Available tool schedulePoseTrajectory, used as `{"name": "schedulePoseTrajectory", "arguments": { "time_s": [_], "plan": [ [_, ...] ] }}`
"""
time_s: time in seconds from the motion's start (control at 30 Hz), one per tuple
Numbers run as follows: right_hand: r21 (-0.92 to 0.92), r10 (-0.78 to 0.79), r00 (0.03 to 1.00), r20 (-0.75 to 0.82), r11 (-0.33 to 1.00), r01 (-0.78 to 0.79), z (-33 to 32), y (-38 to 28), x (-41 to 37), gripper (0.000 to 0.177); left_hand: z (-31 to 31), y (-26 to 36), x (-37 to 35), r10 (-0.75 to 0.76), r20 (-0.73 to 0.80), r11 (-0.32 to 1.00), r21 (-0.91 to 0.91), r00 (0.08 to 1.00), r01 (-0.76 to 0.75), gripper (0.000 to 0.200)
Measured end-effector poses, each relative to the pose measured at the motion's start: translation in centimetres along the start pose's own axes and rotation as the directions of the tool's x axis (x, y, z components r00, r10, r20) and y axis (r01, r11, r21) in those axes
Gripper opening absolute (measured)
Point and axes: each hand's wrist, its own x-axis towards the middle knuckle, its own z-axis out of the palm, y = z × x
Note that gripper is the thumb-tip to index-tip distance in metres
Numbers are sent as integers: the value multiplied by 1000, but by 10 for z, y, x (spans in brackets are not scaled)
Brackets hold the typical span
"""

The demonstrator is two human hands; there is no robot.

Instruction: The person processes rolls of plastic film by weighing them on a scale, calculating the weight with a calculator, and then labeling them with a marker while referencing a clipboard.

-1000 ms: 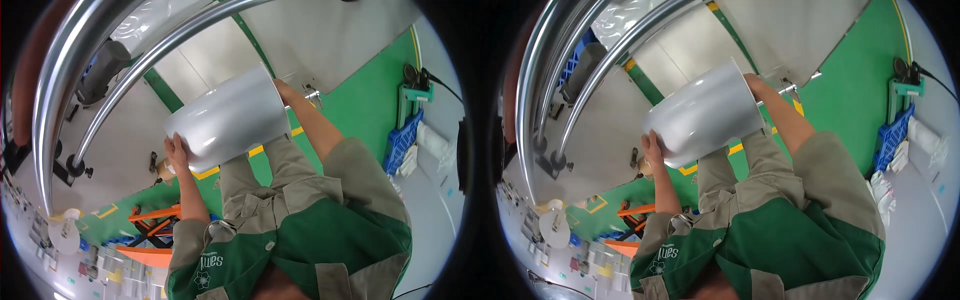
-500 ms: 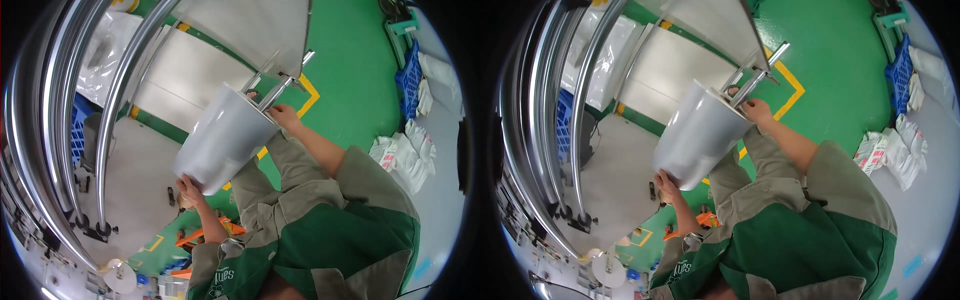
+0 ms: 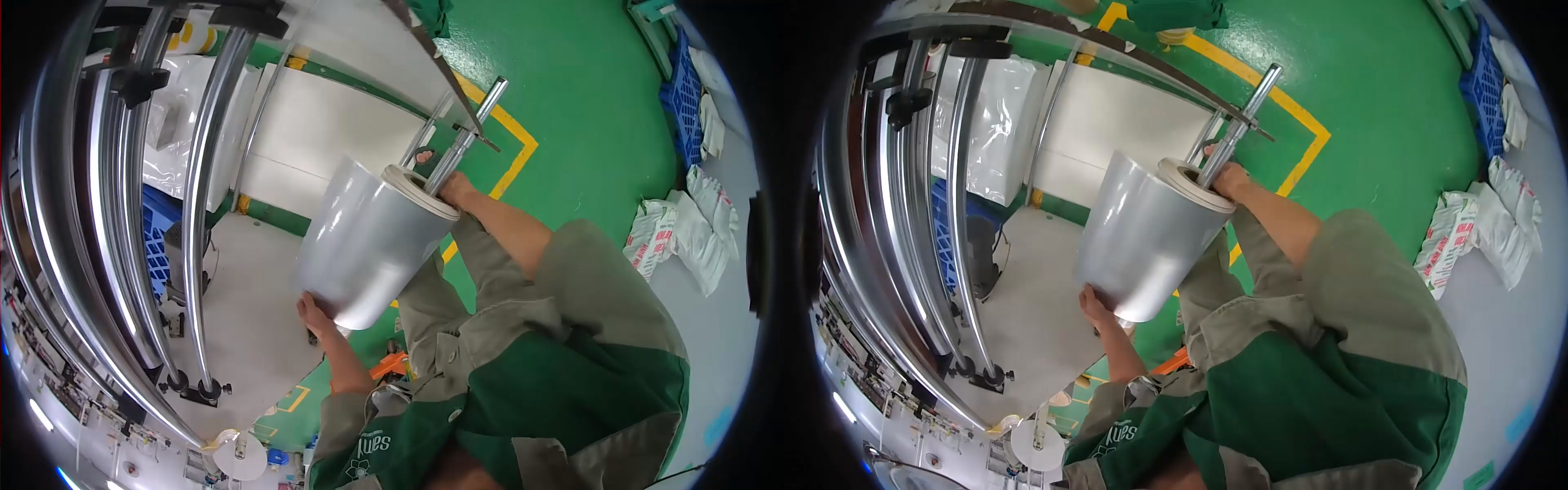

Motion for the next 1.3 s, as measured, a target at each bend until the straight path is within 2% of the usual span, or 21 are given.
{"name": "schedulePoseTrajectory", "arguments": {
  "time_s": [0.03, 0.07, 0.1, 0.13, 0.2, 0.27, 0.4, 0.43, 0.47, 0.53, 0.57, 0.63, 0.7, 0.73, 0.8, 0.9, 0.97, 1.03, 1.1, 1.23, 1.3],
  "plan": [
    [660, 173, 983, 62, 732, -170, 4, 3, 7, 27, -1, 3, 16, -117, 35, 993, 30, 993, 116, 36],
    [970, 231, 961, 152, 154, -190, 7, 2, 10, 27, 1, 0, 36, -232, 68, 972, 56, 970, 229, 36],
    [957, 233, 953, 192, -260, -129, 8, 1, 12, 26, -3, -7, 54, -348, 99, 936, 94, 932, 339, 36],
    [897, 210, 955, 209, -431, -101, 9, 1, 12, 26, -8, -31, 77, -395, 91, 918, 67, 914, 391, 35],
    [864, 179, 963, 202, -496, -89, 8, 2, 15, 25, -5, -44, 96, -437, 133, 899, 93, 889, 428, 33],
    [877, 151, 971, 187, -471, -96, 9, 9, 14, 25, -2, -48, 100, -554, 112, 830, 147, 825, 538, 31],
    [918, 49, 981, 186, -364, -156, 17, 17, 25, 22, 8, -26, 78, -488, 88, 841, 314, 868, 441, 31],
    [983, 39, 983, 179, -49, -177, 19, 16, 29, 22, 11, -21, 68, -455, 75, 851, 330, 887, 409, 32],
    [937, 36, 974, 223, -283, -204, 21, 14, 29, 21, 14, -15, 56, -439, -7, 841, 350, 898, 414, 32],
    [999, -76, 997, 25, -23, -27, 22, 22, 43, 22, 14, -14, 36, -362, -29, 886, 300, 932, 353, 33],
    [876, -275, 953, -130, 417, 240, 33, 40, 56, 25, 9, -20, 27, -329, -45, 901, 284, 943, 328, 33],
    [780, -451, 889, -82, 526, 339, 34, 47, 65, 28, 5, -28, 14, -195, -36, 950, 242, 980, 197, 45],
    [989, -376, 915, 145, 50, -136, 24, 36, 58, 28, 11, -25, -12, 0, -74, 992, 125, 997, 9, 55],
    [949, -396, 915, 77, 310, 54, 20, 29, 52, 30, 1, -44, -3, 68, -70, 972, 230, 995, -50, 65],
    [587, -487, 873, -37, 696, 413, 11, 25, 39, 35, 14, -26, -23, 62, -100, 965, 262, 993, -34, 65],
    [57, -286, 950, -128, 954, 295, -18, 39, 10, 32, 22, -16, -24, 75, -116, 934, 357, 990, -29, 67],
    [-13, -40, 997, 59, 999, 41, -56, 31, -30, 33, 9, -59, 6, 121, -106, 933, 352, 987, -76, 68],
    [12, -108, 993, 38, 994, 107, -82, -24, -92, 35, 12, -58, 2, 197, -119, 919, 369, 973, -141, 67],
    [-109, -249, 959, -133, 966, 236, -81, -77, -99, 40, 18, -40, -13, 191, -134, 932, 336, 972, -137, 64],
    [-390, -407, 896, -176, 865, 317, -27, -121, -16, 49, 19, -45, -6, 143, -165, 974, 199, 976, -109, 55],
    [-413, -220, 972, -80, 895, 168, -14, -139, -5, 52, 20, -47, -8, 152, -187, 976, 184, 970, -117, 53]
  ]
}}
